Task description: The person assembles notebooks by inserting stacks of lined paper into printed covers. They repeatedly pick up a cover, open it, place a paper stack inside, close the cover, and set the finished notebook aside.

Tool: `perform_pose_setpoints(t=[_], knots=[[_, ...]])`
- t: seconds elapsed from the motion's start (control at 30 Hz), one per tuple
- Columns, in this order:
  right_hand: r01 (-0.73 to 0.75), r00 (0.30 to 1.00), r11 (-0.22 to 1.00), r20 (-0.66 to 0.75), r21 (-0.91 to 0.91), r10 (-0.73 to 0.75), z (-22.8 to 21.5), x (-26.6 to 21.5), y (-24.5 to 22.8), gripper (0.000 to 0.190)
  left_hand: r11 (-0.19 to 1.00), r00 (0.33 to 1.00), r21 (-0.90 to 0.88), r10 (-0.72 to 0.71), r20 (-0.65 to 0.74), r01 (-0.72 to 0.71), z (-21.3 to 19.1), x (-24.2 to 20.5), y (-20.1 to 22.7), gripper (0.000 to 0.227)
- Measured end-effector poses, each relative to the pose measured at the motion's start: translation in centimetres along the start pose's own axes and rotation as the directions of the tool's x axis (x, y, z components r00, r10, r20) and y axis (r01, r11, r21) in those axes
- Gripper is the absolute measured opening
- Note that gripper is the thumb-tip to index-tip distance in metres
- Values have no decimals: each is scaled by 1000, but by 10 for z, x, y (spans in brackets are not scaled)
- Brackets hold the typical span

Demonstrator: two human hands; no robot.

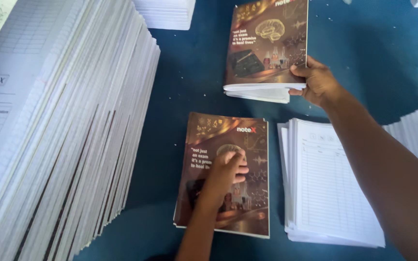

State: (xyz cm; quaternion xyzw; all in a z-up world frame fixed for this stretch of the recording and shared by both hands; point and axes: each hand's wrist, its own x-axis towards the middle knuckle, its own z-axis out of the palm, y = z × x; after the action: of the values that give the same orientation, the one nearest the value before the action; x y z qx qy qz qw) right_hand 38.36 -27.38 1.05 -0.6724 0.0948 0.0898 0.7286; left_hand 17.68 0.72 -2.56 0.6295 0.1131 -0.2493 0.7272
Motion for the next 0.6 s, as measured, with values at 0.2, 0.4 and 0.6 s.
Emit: perform_pose_setpoints(t=[0.2, 0.4, 0.6], knots=[[-92, 994, 995, -65, -31, 90, -9, 45, 26, 39, 999, 999, 4, -51, -5, 51, -1, 0, 6, 60], [-175, 982, 980, -84, -93, 168, -16, 55, 48, 35, 996, 996, -11, -90, -11, 90, -1, 0, 10, 56], [-139, 989, 989, -51, -51, 137, -16, 63, 66, 30, 997, 997, -19, -77, -15, 77, 1, 2, 9, 55]])
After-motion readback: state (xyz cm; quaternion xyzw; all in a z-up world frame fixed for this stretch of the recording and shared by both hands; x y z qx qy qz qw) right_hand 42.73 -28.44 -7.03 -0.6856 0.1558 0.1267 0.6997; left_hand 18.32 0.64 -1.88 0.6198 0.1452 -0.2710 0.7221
